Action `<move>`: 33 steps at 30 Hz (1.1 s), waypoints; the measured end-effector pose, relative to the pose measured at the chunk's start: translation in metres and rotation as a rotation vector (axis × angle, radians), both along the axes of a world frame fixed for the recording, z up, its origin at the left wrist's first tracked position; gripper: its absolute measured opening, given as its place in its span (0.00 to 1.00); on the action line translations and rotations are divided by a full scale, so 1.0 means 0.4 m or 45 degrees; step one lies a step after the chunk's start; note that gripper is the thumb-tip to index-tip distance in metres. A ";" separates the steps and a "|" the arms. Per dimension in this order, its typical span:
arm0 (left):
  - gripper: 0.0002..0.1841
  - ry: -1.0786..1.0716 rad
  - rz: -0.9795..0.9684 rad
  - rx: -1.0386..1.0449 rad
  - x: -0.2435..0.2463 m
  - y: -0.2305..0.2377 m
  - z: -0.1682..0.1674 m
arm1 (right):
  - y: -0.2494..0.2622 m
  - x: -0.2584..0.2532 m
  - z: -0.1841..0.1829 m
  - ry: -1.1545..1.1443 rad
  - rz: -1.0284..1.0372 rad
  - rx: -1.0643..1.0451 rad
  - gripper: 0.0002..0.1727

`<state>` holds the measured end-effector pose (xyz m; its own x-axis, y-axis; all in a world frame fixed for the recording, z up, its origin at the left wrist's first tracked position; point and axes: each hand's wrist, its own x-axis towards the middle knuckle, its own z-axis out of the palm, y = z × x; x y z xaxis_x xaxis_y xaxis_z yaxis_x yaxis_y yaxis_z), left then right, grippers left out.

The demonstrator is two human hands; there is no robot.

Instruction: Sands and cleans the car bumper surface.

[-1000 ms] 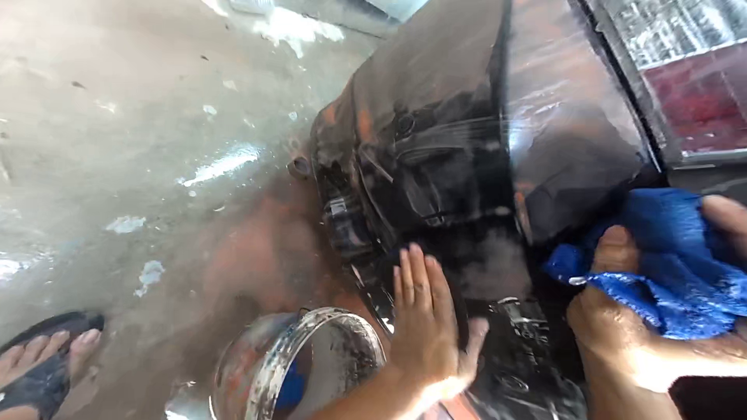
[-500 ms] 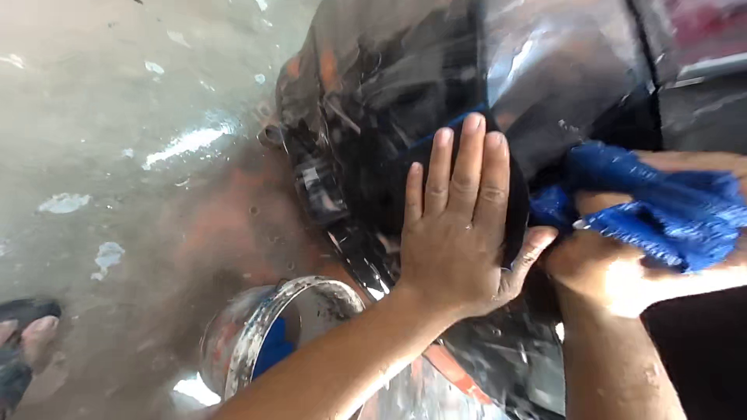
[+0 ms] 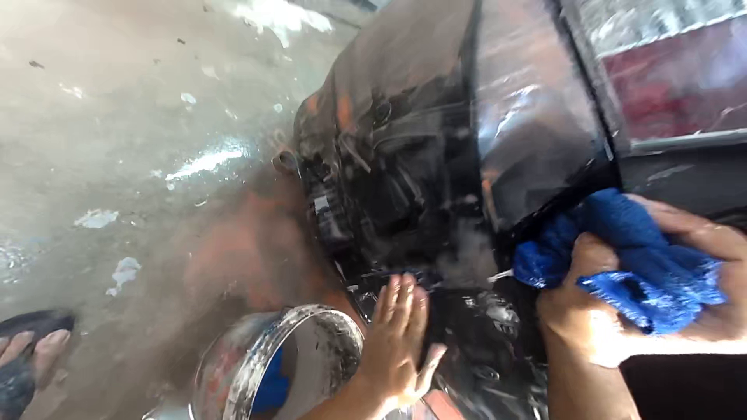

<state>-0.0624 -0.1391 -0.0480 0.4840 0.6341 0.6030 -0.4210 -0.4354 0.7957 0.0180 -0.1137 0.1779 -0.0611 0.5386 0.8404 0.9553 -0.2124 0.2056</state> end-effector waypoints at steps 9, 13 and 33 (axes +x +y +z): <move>0.37 -0.072 0.034 0.054 0.021 0.047 0.088 | -0.047 0.011 -0.016 0.048 -0.125 0.098 0.20; 0.41 -0.024 -0.046 -0.072 -0.004 0.001 0.033 | -0.010 0.002 0.006 0.029 -0.053 0.002 0.17; 0.39 0.145 0.101 0.224 -0.006 0.076 0.154 | 0.003 -0.010 -0.004 0.008 -0.044 0.182 0.19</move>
